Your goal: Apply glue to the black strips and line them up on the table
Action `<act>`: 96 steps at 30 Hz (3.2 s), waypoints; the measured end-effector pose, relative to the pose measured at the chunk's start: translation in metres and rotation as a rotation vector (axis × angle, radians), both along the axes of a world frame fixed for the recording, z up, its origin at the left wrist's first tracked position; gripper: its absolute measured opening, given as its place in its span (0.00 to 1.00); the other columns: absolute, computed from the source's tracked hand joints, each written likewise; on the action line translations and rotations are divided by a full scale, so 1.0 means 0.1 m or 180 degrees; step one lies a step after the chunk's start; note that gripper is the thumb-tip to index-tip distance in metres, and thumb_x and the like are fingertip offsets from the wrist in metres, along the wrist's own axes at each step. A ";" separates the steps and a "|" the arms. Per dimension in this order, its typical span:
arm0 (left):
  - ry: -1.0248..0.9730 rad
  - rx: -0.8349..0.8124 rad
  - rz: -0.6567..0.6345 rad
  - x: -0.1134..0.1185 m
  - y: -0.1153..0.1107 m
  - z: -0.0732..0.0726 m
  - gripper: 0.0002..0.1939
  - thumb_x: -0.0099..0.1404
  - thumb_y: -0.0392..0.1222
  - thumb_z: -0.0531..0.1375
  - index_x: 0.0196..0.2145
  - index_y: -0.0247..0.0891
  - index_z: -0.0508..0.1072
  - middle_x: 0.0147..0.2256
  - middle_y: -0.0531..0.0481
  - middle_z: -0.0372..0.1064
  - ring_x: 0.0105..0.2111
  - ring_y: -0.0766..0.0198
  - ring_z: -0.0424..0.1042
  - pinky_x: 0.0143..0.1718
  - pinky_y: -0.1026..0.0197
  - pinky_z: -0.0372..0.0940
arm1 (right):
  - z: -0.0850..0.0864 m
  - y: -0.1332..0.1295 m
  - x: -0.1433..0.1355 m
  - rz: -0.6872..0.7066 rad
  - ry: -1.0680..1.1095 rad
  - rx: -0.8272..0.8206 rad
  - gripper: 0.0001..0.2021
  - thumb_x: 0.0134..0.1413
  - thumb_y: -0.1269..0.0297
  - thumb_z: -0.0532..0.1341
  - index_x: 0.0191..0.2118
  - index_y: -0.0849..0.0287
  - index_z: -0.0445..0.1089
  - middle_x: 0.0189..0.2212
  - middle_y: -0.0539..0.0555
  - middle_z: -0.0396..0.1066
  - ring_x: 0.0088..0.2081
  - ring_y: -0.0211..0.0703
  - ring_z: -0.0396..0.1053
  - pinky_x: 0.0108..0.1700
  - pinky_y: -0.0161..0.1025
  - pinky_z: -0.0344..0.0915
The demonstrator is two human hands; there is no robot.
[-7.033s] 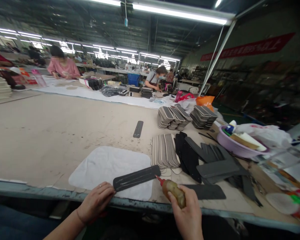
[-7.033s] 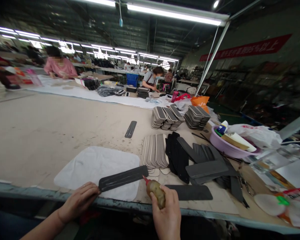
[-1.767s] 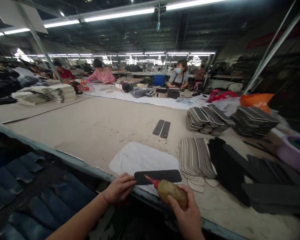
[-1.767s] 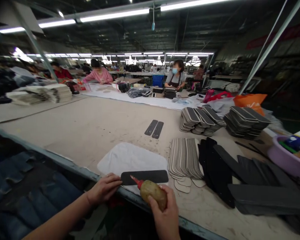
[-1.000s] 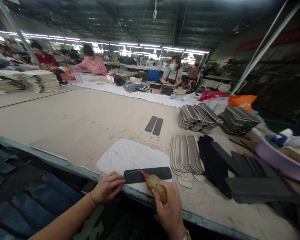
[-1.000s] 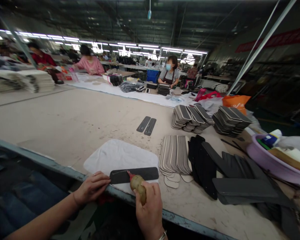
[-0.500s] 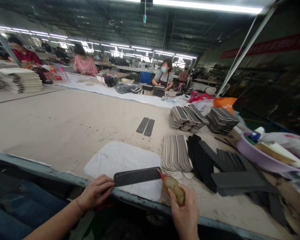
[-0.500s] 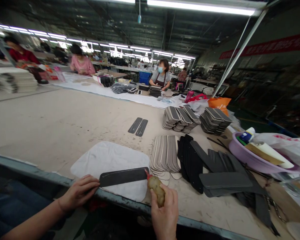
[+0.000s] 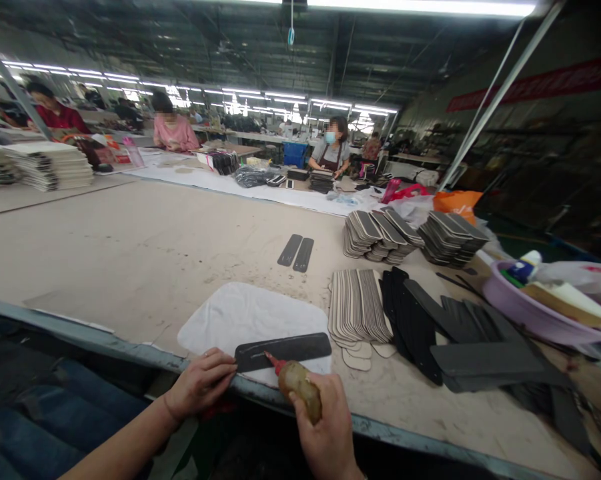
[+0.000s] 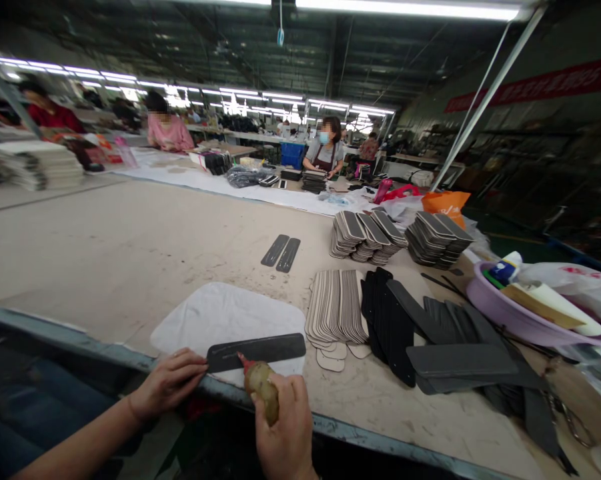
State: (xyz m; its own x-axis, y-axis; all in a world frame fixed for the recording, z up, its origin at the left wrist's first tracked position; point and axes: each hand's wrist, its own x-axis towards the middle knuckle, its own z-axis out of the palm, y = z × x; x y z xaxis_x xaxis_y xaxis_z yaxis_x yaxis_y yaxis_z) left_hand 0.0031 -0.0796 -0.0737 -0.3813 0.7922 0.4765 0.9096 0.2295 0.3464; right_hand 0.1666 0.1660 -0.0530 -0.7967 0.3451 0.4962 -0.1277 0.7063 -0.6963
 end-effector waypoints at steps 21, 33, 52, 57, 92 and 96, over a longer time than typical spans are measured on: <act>-0.0098 -0.0122 0.0026 0.01 0.00 0.01 0.11 0.63 0.29 0.56 0.42 0.37 0.73 0.37 0.45 0.73 0.35 0.63 0.70 0.37 0.60 0.69 | 0.11 -0.21 0.03 0.0302 -0.0084 -0.0209 0.10 0.56 0.69 0.58 0.44 0.58 0.62 0.33 0.53 0.62 0.33 0.43 0.63 0.34 0.41 0.67; -0.0159 0.0031 -0.0001 -0.02 0.02 0.01 0.11 0.63 0.29 0.57 0.41 0.37 0.74 0.35 0.45 0.73 0.35 0.64 0.71 0.37 0.62 0.69 | -0.03 0.67 0.40 -0.0960 -0.0313 -0.0047 0.12 0.57 0.59 0.61 0.45 0.56 0.64 0.37 0.55 0.65 0.39 0.46 0.65 0.41 0.43 0.66; -0.0284 -0.0038 0.0007 0.01 0.06 0.11 0.10 0.65 0.30 0.55 0.39 0.38 0.74 0.34 0.44 0.72 0.34 0.63 0.71 0.35 0.61 0.69 | -0.07 0.86 0.34 -0.1241 -0.0065 0.0279 0.19 0.55 0.50 0.61 0.44 0.59 0.66 0.36 0.58 0.67 0.38 0.50 0.67 0.39 0.46 0.66; -0.0286 -0.0053 0.0003 0.01 0.06 0.11 0.10 0.64 0.30 0.55 0.40 0.38 0.74 0.34 0.45 0.71 0.34 0.64 0.70 0.35 0.62 0.69 | -0.02 0.68 0.36 -0.1104 -0.0042 0.0154 0.16 0.56 0.52 0.62 0.44 0.57 0.66 0.36 0.56 0.68 0.37 0.47 0.67 0.39 0.43 0.67; -0.0466 -0.0080 0.0197 0.02 -0.01 0.06 0.09 0.63 0.31 0.57 0.39 0.39 0.74 0.35 0.47 0.73 0.36 0.64 0.71 0.39 0.62 0.68 | 0.13 -0.04 -0.11 -0.0040 0.0089 -0.0119 0.14 0.56 0.60 0.61 0.47 0.58 0.63 0.38 0.56 0.66 0.38 0.45 0.67 0.38 0.40 0.67; -0.0445 -0.0099 0.0149 0.01 0.00 0.09 0.09 0.64 0.32 0.56 0.39 0.39 0.74 0.35 0.47 0.73 0.35 0.64 0.71 0.38 0.61 0.68 | 0.06 -0.21 -0.24 0.0071 -0.0116 -0.0161 0.14 0.56 0.63 0.60 0.47 0.57 0.62 0.37 0.55 0.65 0.38 0.45 0.66 0.39 0.41 0.68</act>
State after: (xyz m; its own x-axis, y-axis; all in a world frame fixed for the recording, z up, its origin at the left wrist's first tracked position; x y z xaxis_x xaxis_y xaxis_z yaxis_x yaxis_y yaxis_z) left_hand 0.0046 -0.0794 -0.0642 -0.4791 0.7856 0.3915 0.8410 0.2832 0.4609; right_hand 0.1427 0.1453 -0.0468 -0.8216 0.3510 0.4492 -0.1170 0.6674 -0.7354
